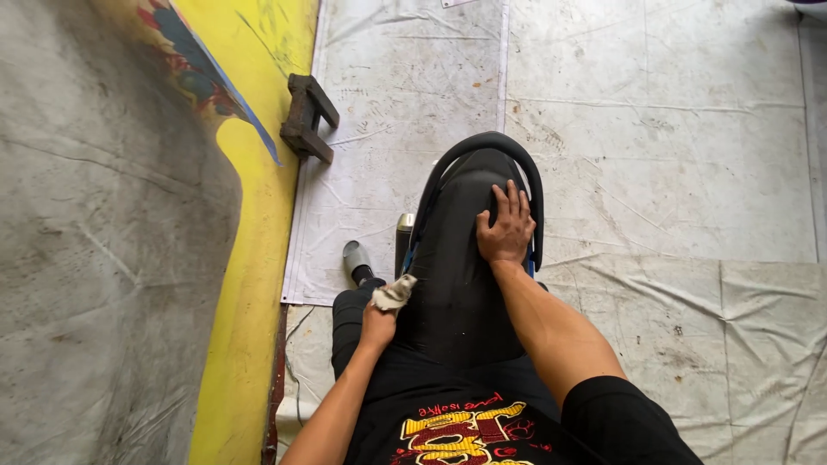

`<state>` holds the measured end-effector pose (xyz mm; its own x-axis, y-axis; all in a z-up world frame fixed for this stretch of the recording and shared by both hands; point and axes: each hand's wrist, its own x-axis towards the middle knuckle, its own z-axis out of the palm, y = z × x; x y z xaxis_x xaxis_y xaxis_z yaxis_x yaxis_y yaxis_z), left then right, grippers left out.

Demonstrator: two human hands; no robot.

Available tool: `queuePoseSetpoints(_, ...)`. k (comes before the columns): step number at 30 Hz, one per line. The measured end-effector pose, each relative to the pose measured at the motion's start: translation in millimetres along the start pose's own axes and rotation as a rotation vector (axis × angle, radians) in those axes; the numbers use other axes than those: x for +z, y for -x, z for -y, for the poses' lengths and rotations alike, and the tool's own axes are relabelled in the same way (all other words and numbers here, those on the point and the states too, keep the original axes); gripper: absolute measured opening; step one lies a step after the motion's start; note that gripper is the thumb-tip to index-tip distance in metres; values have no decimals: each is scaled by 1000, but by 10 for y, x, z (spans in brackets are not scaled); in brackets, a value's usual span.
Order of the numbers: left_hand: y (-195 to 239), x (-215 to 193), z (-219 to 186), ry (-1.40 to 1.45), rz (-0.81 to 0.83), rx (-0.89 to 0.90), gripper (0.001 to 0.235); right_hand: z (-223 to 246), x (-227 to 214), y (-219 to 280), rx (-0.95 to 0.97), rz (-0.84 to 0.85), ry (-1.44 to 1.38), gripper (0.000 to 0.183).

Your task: The person sits on the floor and wipes a black motorcycle seat with a white cloth. They hold a spray can in their left hand while using the cloth in their right hand to clean the seat surface.

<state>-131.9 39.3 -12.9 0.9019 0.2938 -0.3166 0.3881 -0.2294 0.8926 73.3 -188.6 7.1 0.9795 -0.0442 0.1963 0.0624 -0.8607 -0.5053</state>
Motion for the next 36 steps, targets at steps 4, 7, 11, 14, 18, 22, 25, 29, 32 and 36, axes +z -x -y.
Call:
queuePoseSetpoints(4,-4,72,444,-25,-66,-224,32,32,10,-22,2,-1,-11,58)
queuePoseSetpoints(7,74,317,17,-124,-177,-178,31,31,-10,17,5,1,-4,58)
queuePoseSetpoints(11,-81,647,-872,-147,-87,462,52,-11,-34,-14,22,-8,3,58)
queuePoseSetpoints(14,-509,880,-740,-260,-37,597,52,-46,80,4,15,-20,-4,59)
queuePoseSetpoints(18,-1100,1029,-962,-325,-12,810,50,-159,144,11,6,-51,17,57)
queuePoseSetpoints(22,-1509,1115,-1144,-288,-18,786,47,-118,78,13,2,-61,7,55)
queuePoseSetpoints(25,-1737,1178,-1167,-247,-20,759,49,-53,47,73,21,-49,2,54)
queuePoseSetpoints(29,-2025,1267,-1259,-229,-7,713,44,-14,-4,84,62,-29,8,56)
queuePoseSetpoints(32,-2201,1366,-1317,-236,-11,594,40,2,-48,74,68,-17,-14,58)
queuePoseSetpoints(36,-2333,1426,-1346,-259,-38,440,35,26,-33,74,77,-12,-38,60)
